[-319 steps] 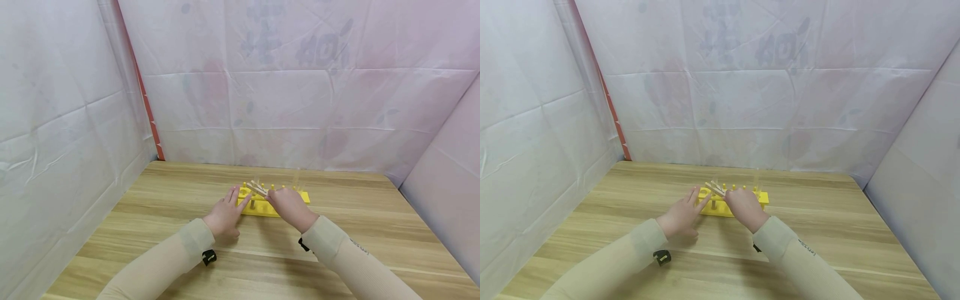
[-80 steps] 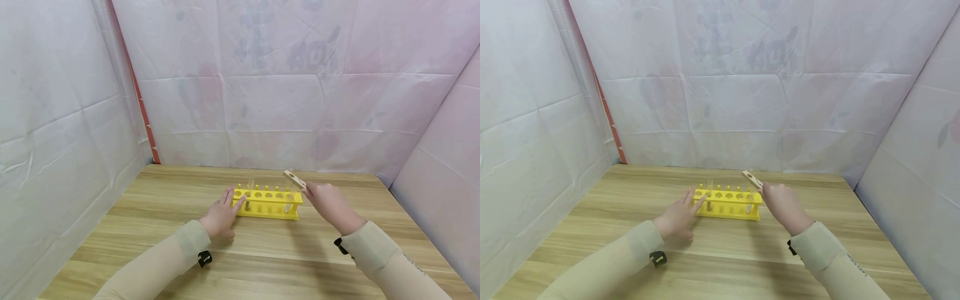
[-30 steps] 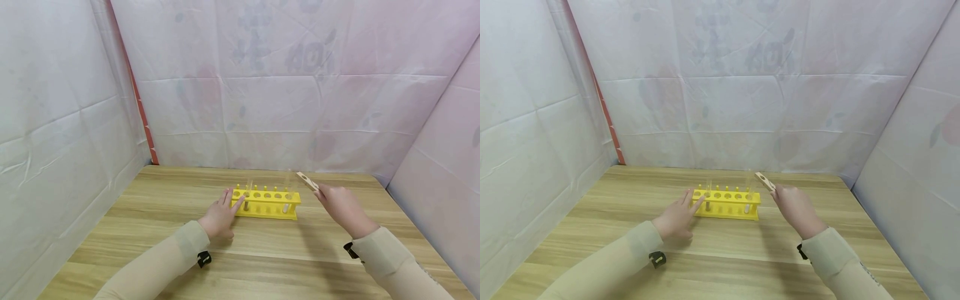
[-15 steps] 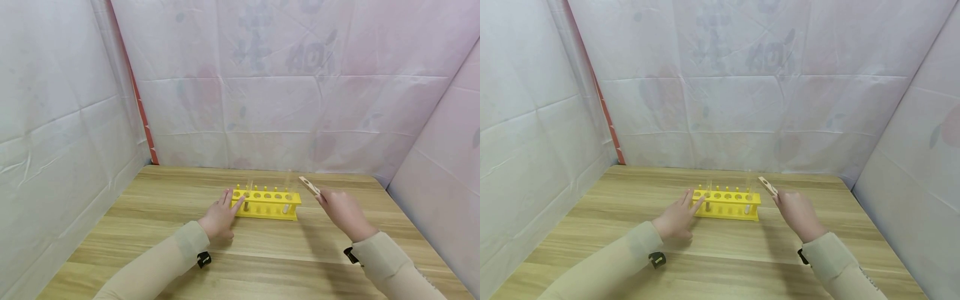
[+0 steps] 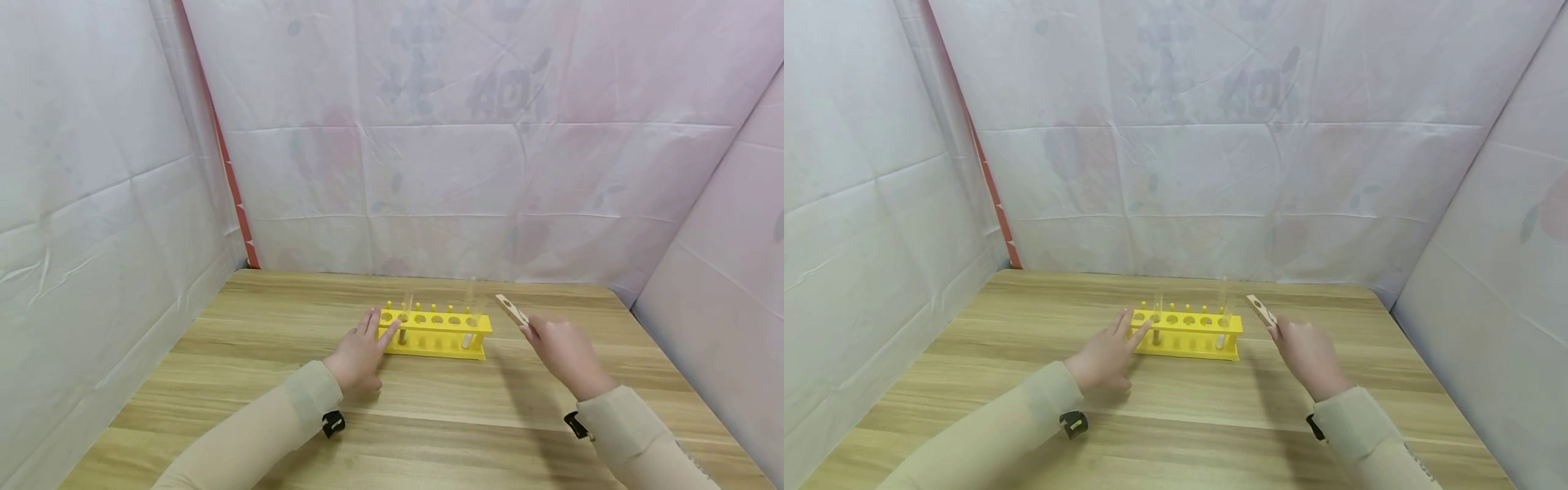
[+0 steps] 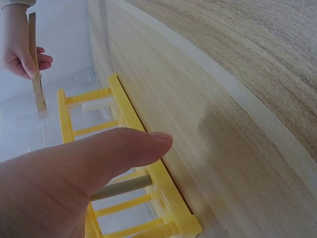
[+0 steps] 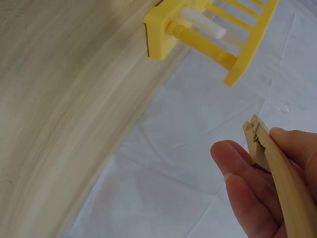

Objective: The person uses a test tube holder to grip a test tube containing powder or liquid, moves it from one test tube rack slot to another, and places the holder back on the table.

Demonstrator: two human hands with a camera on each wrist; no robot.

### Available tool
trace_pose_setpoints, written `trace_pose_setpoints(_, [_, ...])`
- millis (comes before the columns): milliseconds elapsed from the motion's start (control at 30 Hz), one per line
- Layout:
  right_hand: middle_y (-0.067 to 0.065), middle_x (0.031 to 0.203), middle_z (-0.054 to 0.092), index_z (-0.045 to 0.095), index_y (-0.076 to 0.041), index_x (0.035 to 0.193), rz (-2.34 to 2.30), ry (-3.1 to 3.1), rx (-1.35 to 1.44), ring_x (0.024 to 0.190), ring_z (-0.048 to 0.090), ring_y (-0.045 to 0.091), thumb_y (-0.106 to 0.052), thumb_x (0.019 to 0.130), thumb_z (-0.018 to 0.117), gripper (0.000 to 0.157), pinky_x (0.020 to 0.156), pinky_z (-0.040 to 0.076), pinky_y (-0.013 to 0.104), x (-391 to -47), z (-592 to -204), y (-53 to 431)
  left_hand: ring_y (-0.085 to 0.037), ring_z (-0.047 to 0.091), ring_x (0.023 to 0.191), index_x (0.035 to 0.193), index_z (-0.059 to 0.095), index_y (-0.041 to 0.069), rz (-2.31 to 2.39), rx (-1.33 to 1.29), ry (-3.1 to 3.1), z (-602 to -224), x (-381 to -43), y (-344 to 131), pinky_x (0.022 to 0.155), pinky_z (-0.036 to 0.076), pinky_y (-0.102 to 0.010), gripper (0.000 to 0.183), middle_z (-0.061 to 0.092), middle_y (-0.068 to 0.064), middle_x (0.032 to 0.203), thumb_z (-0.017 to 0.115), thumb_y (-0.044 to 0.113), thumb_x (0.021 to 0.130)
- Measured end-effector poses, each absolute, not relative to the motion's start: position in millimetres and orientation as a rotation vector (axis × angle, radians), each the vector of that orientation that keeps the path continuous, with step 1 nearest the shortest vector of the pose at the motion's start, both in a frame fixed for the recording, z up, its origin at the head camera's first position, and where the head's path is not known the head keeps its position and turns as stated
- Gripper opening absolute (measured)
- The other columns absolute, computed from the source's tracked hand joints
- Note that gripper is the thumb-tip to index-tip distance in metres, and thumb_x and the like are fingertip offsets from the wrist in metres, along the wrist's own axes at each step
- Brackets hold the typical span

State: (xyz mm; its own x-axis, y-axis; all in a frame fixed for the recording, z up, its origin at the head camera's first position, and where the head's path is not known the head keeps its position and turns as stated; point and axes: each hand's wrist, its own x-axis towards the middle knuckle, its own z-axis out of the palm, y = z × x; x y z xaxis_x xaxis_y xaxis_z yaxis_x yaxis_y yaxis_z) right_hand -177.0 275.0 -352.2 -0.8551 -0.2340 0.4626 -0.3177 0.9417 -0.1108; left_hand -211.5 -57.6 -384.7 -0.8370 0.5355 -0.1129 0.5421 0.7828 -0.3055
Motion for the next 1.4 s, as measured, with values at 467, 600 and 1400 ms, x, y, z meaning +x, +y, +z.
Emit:
trace_pose_setpoints(467, [-0.004, 0.05, 0.038, 0.052, -0.007, 0.067, 0.257, -2.635, 0.381, 0.043, 0.033, 0.013, -0.008, 0.085, 0.065, 0.022, 0.04, 0.028, 0.029, -182.0, -370.1, 282.2, -0.039, 0.016, 0.137, 0.151, 0.007, 0.016, -0.502, 0.904, 2.94, -382.3, -209.8, -57.6, 0.097, 0.042, -0.034, 0.106, 0.006, -0.026, 0.151, 0.067, 0.057, 0.074])
trace_pose_setpoints(600, [-0.003, 0.051, 0.038, 0.052, -0.007, 0.067, 0.274, -2.66, 0.368, 0.044, 0.034, 0.014, -0.009, 0.086, 0.064, 0.022, 0.041, 0.029, 0.03, -182.6, -373.2, 283.7, -0.039, 0.015, 0.138, 0.152, 0.005, 0.017, -0.499, 0.898, 2.941, -384.0, -211.0, -57.8, 0.097, 0.041, -0.035, 0.107, 0.006, -0.026, 0.151, 0.067, 0.057, 0.074])
trace_pose_setpoints(1400, [-0.002, 0.053, 0.041, 0.054, -0.007, 0.068, 0.315, -2.735, 0.335, 0.047, 0.036, 0.014, -0.01, 0.088, 0.061, 0.021, 0.043, 0.032, 0.031, -184.3, -389.2, 288.0, -0.037, 0.011, 0.139, 0.152, 0.003, 0.018, -0.43, 0.866, 2.933, -385.2, -213.1, -57.1, 0.1, 0.039, -0.037, 0.106, 0.003, -0.024, 0.152, 0.068, 0.052, 0.076])
